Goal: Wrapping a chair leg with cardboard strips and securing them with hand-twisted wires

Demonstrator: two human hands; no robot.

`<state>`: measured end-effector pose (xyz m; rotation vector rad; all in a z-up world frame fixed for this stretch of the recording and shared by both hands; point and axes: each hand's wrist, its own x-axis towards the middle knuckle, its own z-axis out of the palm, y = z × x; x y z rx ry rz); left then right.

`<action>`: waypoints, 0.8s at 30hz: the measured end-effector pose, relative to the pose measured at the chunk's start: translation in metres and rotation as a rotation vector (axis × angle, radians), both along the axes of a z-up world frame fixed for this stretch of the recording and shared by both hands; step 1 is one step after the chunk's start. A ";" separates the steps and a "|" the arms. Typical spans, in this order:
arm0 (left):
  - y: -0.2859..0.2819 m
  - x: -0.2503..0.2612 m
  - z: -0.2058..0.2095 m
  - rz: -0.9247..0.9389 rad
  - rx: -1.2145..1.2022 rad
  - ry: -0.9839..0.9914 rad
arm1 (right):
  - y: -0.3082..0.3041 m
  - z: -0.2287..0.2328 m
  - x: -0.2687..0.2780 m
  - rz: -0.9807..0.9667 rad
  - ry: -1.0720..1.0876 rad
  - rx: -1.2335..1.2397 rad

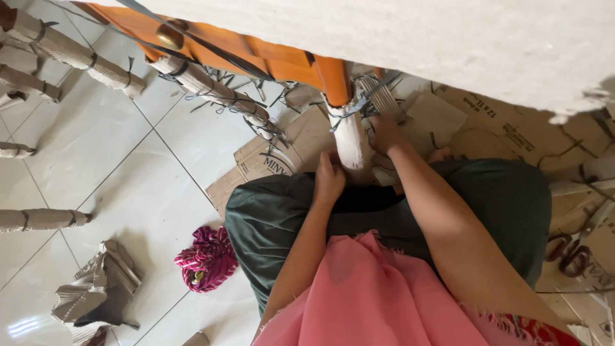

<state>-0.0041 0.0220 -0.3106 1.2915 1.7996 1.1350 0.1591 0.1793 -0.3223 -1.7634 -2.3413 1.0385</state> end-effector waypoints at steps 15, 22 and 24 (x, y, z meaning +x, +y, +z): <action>-0.002 -0.001 0.000 -0.079 -0.024 0.073 | 0.015 -0.054 0.002 -0.213 0.190 0.112; -0.003 0.004 0.016 -0.005 0.053 -0.052 | -0.006 0.136 0.040 -0.307 0.337 0.108; -0.004 0.005 0.020 0.020 0.075 -0.140 | -0.019 0.160 0.056 -0.313 0.714 0.078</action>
